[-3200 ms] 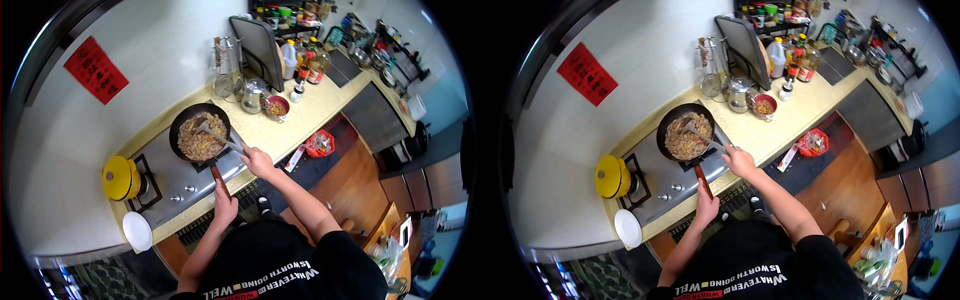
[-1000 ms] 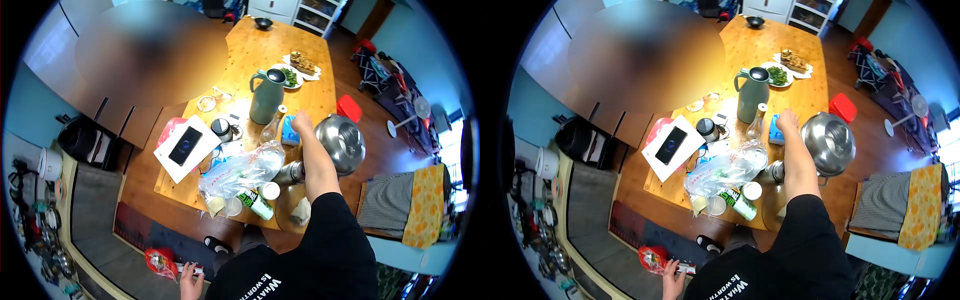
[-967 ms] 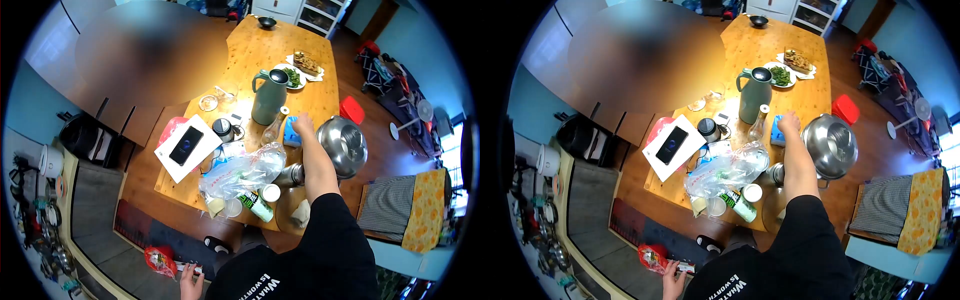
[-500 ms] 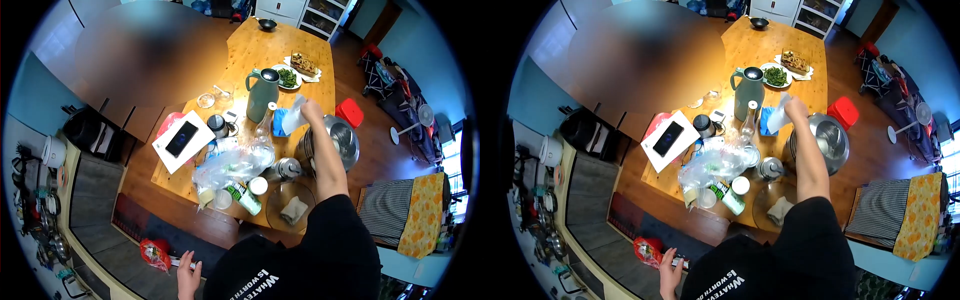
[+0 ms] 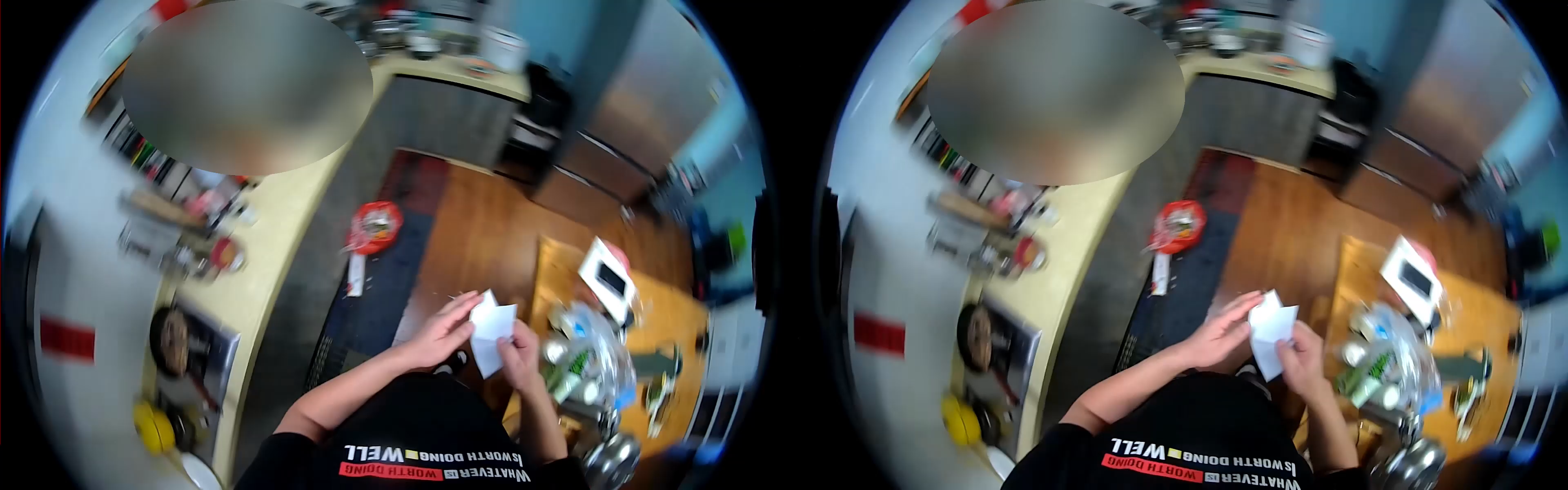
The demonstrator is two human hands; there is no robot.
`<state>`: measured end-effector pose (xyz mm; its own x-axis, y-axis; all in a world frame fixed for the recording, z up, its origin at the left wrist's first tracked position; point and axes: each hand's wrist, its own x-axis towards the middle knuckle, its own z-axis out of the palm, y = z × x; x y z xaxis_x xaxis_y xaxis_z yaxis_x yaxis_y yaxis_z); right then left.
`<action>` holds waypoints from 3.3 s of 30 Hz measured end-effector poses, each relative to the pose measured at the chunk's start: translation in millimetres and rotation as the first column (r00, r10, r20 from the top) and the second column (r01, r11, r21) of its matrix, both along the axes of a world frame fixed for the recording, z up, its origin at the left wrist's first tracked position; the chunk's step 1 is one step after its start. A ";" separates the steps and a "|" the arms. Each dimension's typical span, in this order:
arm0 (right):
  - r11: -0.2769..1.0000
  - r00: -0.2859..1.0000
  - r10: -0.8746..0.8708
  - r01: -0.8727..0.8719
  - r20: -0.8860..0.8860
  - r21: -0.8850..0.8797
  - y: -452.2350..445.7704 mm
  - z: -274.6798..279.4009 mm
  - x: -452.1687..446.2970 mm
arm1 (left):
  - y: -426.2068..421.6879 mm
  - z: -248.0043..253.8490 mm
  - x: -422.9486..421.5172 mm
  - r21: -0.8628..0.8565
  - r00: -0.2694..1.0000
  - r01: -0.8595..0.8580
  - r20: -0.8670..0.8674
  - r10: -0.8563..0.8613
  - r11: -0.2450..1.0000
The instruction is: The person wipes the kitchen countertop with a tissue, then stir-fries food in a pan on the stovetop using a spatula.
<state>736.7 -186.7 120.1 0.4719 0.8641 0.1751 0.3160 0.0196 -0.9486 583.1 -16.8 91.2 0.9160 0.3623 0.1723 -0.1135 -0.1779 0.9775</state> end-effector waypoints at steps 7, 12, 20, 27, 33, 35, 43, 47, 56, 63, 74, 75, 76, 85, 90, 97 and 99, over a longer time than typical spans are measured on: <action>0.926 0.894 0.244 -0.330 0.376 0.184 179.9 -41.6 -166.7 | 26.2 -29.8 -125.1 -0.896 0.820 -0.150 0.124 0.559 0.418; 0.875 0.634 0.296 -0.480 0.714 0.063 232.5 -43.0 -252.2 | 39.6 -81.5 -213.4 -0.935 0.547 -0.335 -0.094 0.832 0.114; 0.575 0.414 0.818 -0.634 0.400 -0.518 214.0 -122.0 -280.9 | -34.5 -202.8 -369.1 -0.876 0.265 -0.361 -0.425 0.865 -0.320; 0.418 0.264 0.908 -0.487 0.327 -0.767 181.2 -177.7 -204.9 | -103.2 -228.8 -593.9 -0.234 -0.839 -0.381 -0.318 0.441 -0.895; 0.200 0.240 0.957 -0.123 0.166 -0.972 168.6 -193.3 -145.4 | -70.5 -216.8 -723.1 0.521 -0.979 -0.042 0.150 0.140 -0.852; 0.112 0.253 0.962 -0.030 0.101 -0.993 161.8 -190.4 -132.4 | -53.0 -238.2 -738.2 0.654 -0.953 -0.255 -0.045 0.300 -0.712; -0.011 0.438 0.899 0.063 0.018 -0.998 125.4 -210.3 -84.9 | 1.9 -274.2 -650.8 0.828 -0.779 -0.503 -0.309 0.545 -0.249; 0.031 0.418 0.908 -0.034 0.014 -0.999 112.9 -254.8 -66.5 | 42.5 -262.3 -566.6 0.772 -0.633 -0.625 -0.410 0.657 -0.120; 0.109 0.432 0.900 -0.084 0.062 -0.991 205.7 -216.8 -94.9 | 148.9 -234.9 -463.7 0.779 -0.518 -0.626 -0.417 0.747 0.001; 0.084 0.406 0.914 -0.160 0.012 -0.984 280.1 -259.0 -14.1 | 219.3 -250.5 -487.0 0.786 -0.427 -0.607 -0.201 0.882 -0.115; 0.194 0.253 0.956 -0.167 0.148 -0.967 359.0 -276.7 78.6 | 197.2 -215.7 -471.2 0.768 -0.172 -0.594 -0.413 0.894 0.241; 0.194 0.253 0.956 -0.172 0.147 -0.966 358.7 -278.8 81.5 | 188.2 -216.3 -460.4 0.769 -0.177 -0.594 -0.410 0.895 0.235; 0.182 0.276 0.952 -0.170 0.130 -0.969 359.4 -277.9 76.4 | 181.5 -215.7 -449.0 0.757 -0.197 -0.614 -0.419 0.886 0.222; 0.146 0.320 0.946 -0.268 0.055 -0.952 337.4 -270.6 7.1 | 181.6 -252.4 -359.3 0.768 -0.528 -0.629 -0.307 0.792 -0.122; 0.139 0.326 0.945 -0.305 0.033 -0.942 335.5 -237.9 -20.0 | 200.1 -254.1 -318.9 0.745 -0.454 -0.658 -0.276 0.847 -0.110; 0.224 0.285 0.954 -0.468 0.094 -0.855 352.0 -221.9 -67.0 | 228.9 -261.6 -297.3 0.618 -0.171 -0.786 -0.230 0.958 0.008; 0.199 0.412 0.905 -0.626 -0.103 -0.754 370.3 -209.3 -107.8 | 234.1 -255.0 -295.5 0.300 -0.193 -0.948 -0.275 0.942 -0.106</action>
<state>628.9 183.6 -89.2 -0.4623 0.6650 -0.5865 0.7462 -0.0655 -0.6625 287.6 217.2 -163.8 -0.4761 0.8793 0.0143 0.4384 0.2233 0.8706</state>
